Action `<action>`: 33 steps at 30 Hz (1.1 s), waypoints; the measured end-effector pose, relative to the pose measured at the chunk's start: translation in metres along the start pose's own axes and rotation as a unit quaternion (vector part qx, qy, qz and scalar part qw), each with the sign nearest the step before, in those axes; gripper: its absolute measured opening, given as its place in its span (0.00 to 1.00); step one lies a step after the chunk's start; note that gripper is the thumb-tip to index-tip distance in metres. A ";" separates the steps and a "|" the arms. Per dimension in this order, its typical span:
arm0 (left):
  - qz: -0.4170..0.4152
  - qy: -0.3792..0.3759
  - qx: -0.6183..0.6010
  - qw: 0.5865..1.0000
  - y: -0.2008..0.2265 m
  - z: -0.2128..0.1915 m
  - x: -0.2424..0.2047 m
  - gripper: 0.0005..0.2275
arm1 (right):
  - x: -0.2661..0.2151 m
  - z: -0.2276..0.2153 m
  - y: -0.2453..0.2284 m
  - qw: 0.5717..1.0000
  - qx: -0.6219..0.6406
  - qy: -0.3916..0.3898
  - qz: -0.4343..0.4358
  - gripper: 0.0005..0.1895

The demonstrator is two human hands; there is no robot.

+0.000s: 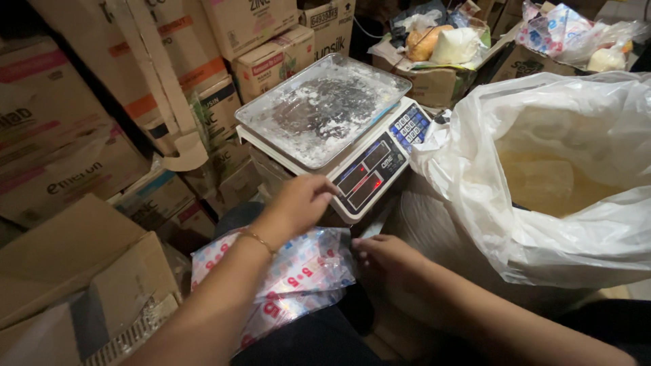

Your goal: The person scoops a white granular substance from a large sack into small plastic bags, weighs each bag on a digital scale, and ties the bags shut. The process is repeated multiple times.

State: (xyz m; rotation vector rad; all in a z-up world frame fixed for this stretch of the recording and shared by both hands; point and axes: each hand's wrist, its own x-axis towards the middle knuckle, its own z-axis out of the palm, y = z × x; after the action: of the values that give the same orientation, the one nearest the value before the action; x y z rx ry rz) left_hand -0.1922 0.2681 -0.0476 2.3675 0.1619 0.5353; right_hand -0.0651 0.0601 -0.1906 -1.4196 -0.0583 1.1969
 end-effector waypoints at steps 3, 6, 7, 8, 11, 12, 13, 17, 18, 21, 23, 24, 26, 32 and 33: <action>-0.001 -0.038 0.064 0.997 0.009 0.010 -0.002 0.08 | 0.015 0.005 0.011 0.949 0.187 -0.230 0.107 0.13; -0.052 -0.060 0.098 0.992 0.013 0.013 -0.008 0.09 | 0.015 0.009 0.004 0.999 -0.016 -0.017 -0.037 0.12; -0.070 -0.090 0.089 0.989 0.013 0.015 -0.009 0.10 | 0.011 0.008 -0.002 0.999 -0.036 -0.010 -0.037 0.10; -0.085 -0.117 0.079 0.986 0.012 0.015 -0.007 0.11 | 0.005 0.005 -0.012 0.997 -0.058 -0.001 -0.040 0.08; -0.068 -0.170 0.049 0.982 0.004 0.019 -0.003 0.13 | -0.012 0.001 -0.035 0.983 -0.153 0.006 -0.099 0.07; -0.052 -0.183 0.038 0.981 0.000 0.022 -0.001 0.13 | -0.017 0.000 -0.041 0.974 -0.189 0.005 -0.126 0.08; -0.037 -0.185 0.052 0.981 -0.004 0.026 0.003 0.13 | -0.020 -0.001 -0.044 0.974 -0.186 0.012 -0.131 0.07; 0.002 -0.190 0.100 0.977 -0.026 0.036 0.002 0.11 | -0.020 0.013 -0.022 0.996 -0.065 -0.028 -0.045 0.07; 0.012 -0.191 0.109 0.975 -0.030 0.038 0.002 0.10 | -0.018 0.016 -0.015 0.999 -0.008 -0.050 0.002 0.08; -0.019 -0.169 0.076 0.982 -0.039 0.044 0.001 0.09 | -0.012 0.022 -0.003 0.990 0.030 -0.136 -0.008 0.09; -0.002 -0.175 0.069 0.982 -0.042 0.044 0.006 0.10 | -0.009 0.019 -0.005 0.996 0.009 -0.080 -0.049 0.07; 0.006 -0.180 0.064 0.982 -0.042 0.045 0.006 0.10 | -0.009 0.018 -0.005 0.997 -0.002 -0.050 -0.067 0.07; 0.000 -0.201 0.043 0.979 -0.043 0.044 0.008 0.13 | -0.008 0.011 -0.015 0.992 -0.075 -0.024 -0.102 0.06; -0.038 -0.238 0.051 0.969 -0.029 0.035 0.010 0.16 | -0.027 0.001 -0.038 0.981 -0.147 0.020 -0.121 0.08; -0.053 -0.248 0.063 0.965 -0.026 0.032 0.010 0.16 | -0.033 -0.001 -0.041 0.980 -0.158 0.029 -0.118 0.08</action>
State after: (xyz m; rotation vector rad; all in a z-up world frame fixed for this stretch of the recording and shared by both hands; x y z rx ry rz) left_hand -0.1692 0.2709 -0.0833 2.5185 0.0937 -0.1311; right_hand -0.0556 0.0501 -0.1398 -1.6710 -0.3813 0.9765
